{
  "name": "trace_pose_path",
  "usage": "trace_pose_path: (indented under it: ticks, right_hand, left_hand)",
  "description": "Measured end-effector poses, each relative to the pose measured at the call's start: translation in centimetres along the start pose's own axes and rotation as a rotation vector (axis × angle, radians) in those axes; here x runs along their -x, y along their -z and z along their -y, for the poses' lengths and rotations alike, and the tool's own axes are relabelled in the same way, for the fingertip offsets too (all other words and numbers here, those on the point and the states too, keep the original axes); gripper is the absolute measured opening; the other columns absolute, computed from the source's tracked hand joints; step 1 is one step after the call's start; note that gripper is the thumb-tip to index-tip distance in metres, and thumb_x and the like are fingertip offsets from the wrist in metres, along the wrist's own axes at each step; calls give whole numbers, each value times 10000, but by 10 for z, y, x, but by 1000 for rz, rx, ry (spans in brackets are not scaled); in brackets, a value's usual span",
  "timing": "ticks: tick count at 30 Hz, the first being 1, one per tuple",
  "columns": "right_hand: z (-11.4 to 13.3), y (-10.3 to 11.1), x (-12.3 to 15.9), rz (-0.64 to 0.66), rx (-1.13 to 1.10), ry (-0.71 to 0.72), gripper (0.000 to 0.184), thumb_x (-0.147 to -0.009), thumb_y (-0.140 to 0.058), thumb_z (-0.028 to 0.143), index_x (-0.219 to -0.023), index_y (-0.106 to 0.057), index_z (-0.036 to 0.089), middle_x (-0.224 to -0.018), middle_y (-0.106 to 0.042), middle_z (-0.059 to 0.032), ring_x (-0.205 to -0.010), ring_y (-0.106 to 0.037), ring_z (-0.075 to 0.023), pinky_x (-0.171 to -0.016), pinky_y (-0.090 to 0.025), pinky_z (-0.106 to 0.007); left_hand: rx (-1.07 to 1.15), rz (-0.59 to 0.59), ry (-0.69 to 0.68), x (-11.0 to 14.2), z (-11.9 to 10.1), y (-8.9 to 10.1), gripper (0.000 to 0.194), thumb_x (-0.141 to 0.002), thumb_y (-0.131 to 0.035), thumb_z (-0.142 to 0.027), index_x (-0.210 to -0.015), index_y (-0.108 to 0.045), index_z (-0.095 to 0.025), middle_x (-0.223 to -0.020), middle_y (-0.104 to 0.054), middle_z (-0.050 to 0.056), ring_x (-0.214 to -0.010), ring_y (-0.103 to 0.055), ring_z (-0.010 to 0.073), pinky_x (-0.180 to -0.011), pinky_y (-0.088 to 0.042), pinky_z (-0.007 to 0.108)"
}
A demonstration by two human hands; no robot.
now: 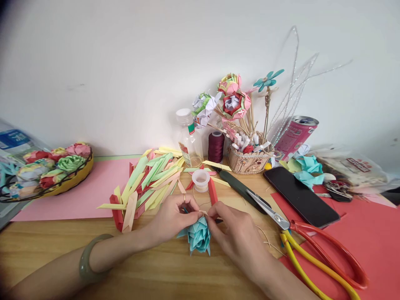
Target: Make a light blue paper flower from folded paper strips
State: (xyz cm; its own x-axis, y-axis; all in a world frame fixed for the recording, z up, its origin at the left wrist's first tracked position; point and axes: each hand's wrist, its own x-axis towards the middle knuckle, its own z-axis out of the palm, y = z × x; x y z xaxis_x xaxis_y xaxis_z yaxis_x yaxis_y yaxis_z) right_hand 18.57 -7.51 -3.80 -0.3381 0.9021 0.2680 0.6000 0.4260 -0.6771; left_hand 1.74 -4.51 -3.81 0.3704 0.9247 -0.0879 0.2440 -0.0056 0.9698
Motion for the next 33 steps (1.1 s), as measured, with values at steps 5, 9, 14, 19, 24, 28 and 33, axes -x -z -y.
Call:
trace_pose_path:
  ticks: [5,9,14,19,24,28,33]
  right_hand:
    - [-5,2,5,-70,205,263,110,-847,-444,139,-863,-516,219,-694,-636,-11,-575,-585,-131,-518,-428,-243]
    - [-12,6,7,-160,282,414,254,-800,-490,51,-965,-493,245,-820,-673,-24,-712,-629,-155,-612,-469,-278]
    - [-14,8,6,-201,272,477,307,-768,-536,52,-980,-515,273,-1020,-636,-39,-974,-577,-199,-785,-464,-348]
    - [0,10,1,-269,37,135,57,-822,-503,181,-814,-512,236,-854,-581,-36,-786,-563,-170,-656,-447,-293]
    - [6,9,-7,119,-402,-249,274,-880,-420,395,-733,-546,203,-697,-568,4,-666,-523,-138,-602,-412,-247]
    - [5,4,-10,176,-611,-296,287,-841,-486,430,-690,-530,189,-658,-539,19,-627,-487,-116,-590,-389,-223]
    - [5,1,-8,179,-678,-287,274,-847,-486,423,-701,-530,196,-656,-539,27,-621,-472,-107,-596,-375,-214]
  left_hand:
    - [243,146,49,-4,-4,7,175,-688,-615,-221,-830,-534,-157,-776,-548,1,-644,-504,91,-581,-393,207]
    - [351,371,151,-5,-6,11,390,-648,-689,-338,-966,-537,-171,-914,-547,30,-781,-513,130,-702,-399,255]
    - [394,550,185,-4,-5,7,559,-539,-770,-368,-1003,-519,-181,-912,-532,21,-829,-502,152,-787,-377,306]
    - [-46,183,-93,-2,-2,5,496,-555,-754,-329,-964,-525,-164,-995,-520,66,-908,-489,211,-783,-381,330]
    - [-433,-41,-346,-2,-1,6,329,-638,-688,-291,-877,-495,-175,-945,-521,63,-944,-416,237,-795,-369,355]
    - [-421,-36,-374,-2,1,3,278,-654,-649,-223,-838,-444,-183,-926,-494,54,-890,-408,211,-746,-368,331]
    - [-213,-16,-274,2,0,0,290,-635,-650,-204,-767,-393,-193,-831,-444,12,-828,-428,176,-695,-366,290]
